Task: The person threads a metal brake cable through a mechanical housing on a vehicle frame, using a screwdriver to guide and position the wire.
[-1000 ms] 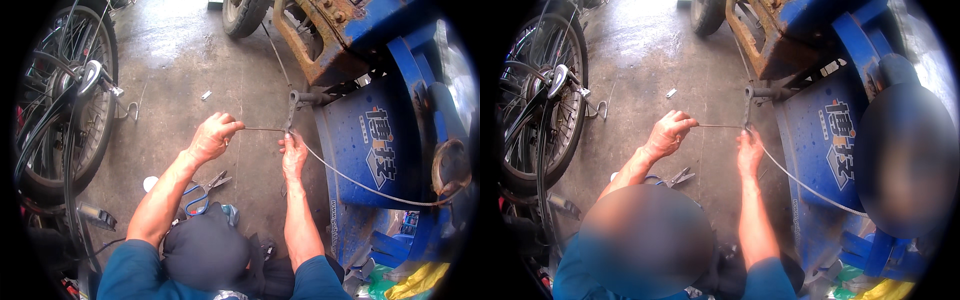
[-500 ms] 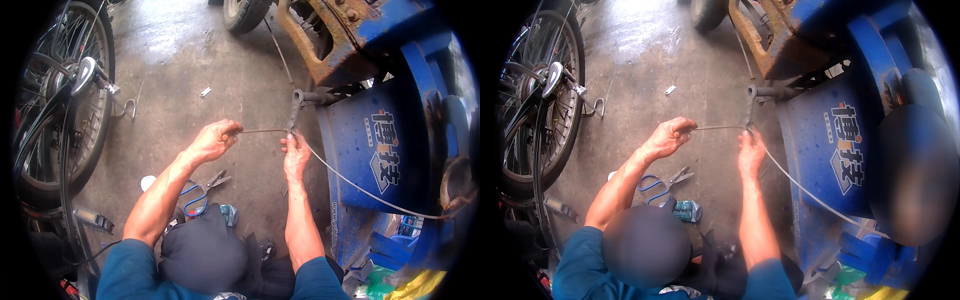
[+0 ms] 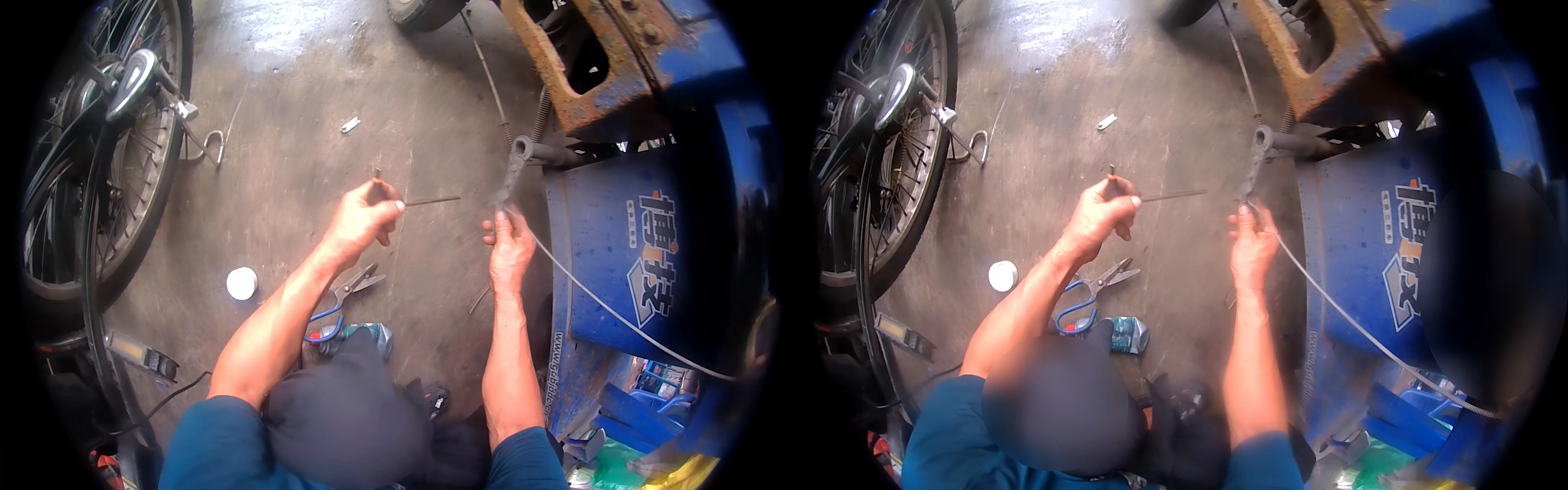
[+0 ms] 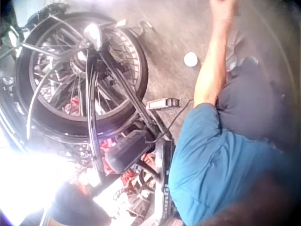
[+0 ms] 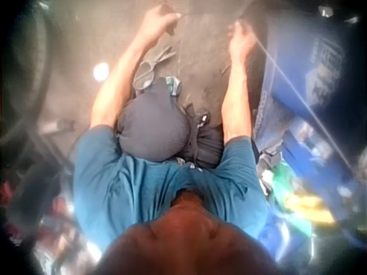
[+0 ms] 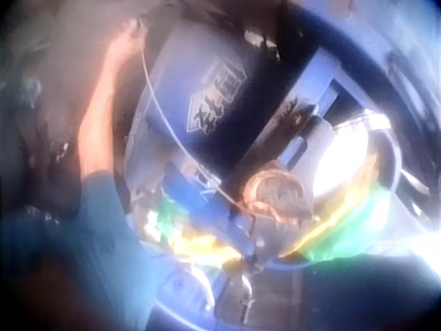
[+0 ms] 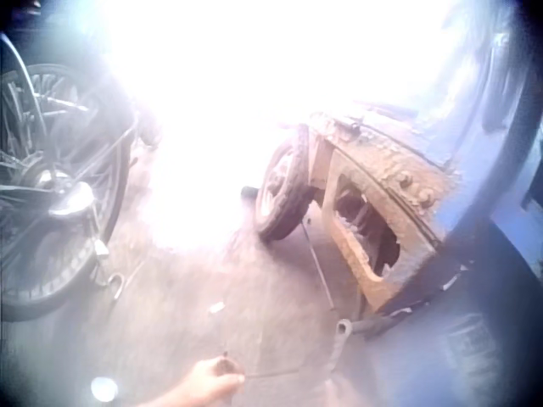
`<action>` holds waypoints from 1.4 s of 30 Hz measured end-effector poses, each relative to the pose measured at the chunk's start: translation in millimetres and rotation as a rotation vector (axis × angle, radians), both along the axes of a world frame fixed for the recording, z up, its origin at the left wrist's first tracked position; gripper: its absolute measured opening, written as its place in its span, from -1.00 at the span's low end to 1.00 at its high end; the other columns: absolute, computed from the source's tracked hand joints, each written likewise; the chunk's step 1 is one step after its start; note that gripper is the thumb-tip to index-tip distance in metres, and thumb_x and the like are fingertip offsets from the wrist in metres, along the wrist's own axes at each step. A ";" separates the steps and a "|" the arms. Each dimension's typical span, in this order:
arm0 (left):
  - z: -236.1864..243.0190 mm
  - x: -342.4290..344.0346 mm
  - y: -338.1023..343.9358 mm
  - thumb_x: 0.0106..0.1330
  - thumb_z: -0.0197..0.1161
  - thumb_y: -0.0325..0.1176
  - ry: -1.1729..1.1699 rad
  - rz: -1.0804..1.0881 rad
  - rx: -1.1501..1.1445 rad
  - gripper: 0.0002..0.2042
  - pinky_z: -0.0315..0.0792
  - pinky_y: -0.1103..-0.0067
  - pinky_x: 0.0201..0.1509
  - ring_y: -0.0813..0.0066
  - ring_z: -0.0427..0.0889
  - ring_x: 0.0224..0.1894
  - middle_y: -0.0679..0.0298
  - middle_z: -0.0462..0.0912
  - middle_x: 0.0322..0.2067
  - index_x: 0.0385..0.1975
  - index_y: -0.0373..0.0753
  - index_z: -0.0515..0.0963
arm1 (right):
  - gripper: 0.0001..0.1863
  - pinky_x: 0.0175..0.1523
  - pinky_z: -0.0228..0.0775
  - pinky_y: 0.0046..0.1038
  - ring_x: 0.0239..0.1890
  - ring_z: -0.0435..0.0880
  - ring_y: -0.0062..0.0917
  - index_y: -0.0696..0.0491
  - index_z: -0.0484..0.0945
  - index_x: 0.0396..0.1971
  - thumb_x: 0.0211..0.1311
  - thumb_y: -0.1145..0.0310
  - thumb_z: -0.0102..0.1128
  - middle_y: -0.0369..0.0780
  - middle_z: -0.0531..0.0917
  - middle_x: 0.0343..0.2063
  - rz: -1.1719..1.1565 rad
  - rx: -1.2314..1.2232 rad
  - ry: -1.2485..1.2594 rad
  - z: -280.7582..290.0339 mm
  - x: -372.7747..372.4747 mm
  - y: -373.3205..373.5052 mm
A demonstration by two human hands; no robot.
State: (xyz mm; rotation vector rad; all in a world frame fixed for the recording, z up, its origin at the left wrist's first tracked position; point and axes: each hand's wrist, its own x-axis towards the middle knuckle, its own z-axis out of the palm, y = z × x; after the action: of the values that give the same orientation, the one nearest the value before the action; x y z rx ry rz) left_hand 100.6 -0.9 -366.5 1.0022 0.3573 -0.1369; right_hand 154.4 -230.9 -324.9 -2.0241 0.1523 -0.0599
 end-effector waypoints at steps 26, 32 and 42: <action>-10.1 40.2 -66.6 0.33 0.20 -0.25 -0.258 -0.333 0.025 -0.69 0.44 0.58 -0.14 0.62 0.51 -0.31 0.35 0.57 -0.37 0.00 -0.24 0.52 | -0.62 -0.31 0.53 -0.49 -0.31 0.67 -0.51 0.21 0.52 -0.03 0.29 0.25 0.17 -0.18 0.66 -0.32 -0.015 -0.116 0.096 16.0 4.8 -0.4; -27.0 50.1 -63.0 0.29 0.22 -0.36 -0.391 -0.351 0.307 -0.82 0.42 0.51 -0.15 0.52 0.55 -0.26 0.34 0.59 -0.38 -0.15 -0.21 0.53 | -0.66 -0.33 0.53 -0.55 -0.30 0.68 -0.49 0.28 0.51 -0.06 0.32 0.32 0.12 -0.16 0.65 -0.27 -0.016 -0.098 0.054 13.8 3.0 4.7; -19.2 90.4 -42.0 -0.02 0.24 -0.47 -1.129 -0.120 1.208 -0.87 0.43 0.37 -0.11 0.23 0.50 -0.28 0.22 0.47 -0.45 -0.46 -0.23 0.45 | -0.70 -0.20 0.51 -0.51 -0.29 0.67 -0.50 0.26 0.55 -0.11 0.32 0.33 0.13 -0.19 0.66 -0.30 0.116 -0.200 0.010 6.1 7.7 -9.6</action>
State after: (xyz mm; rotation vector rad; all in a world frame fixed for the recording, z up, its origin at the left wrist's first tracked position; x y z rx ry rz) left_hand 191.0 -42.9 -385.7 2.0839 -0.7742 0.6079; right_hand 162.1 -240.5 -318.7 -2.2295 0.0364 0.0087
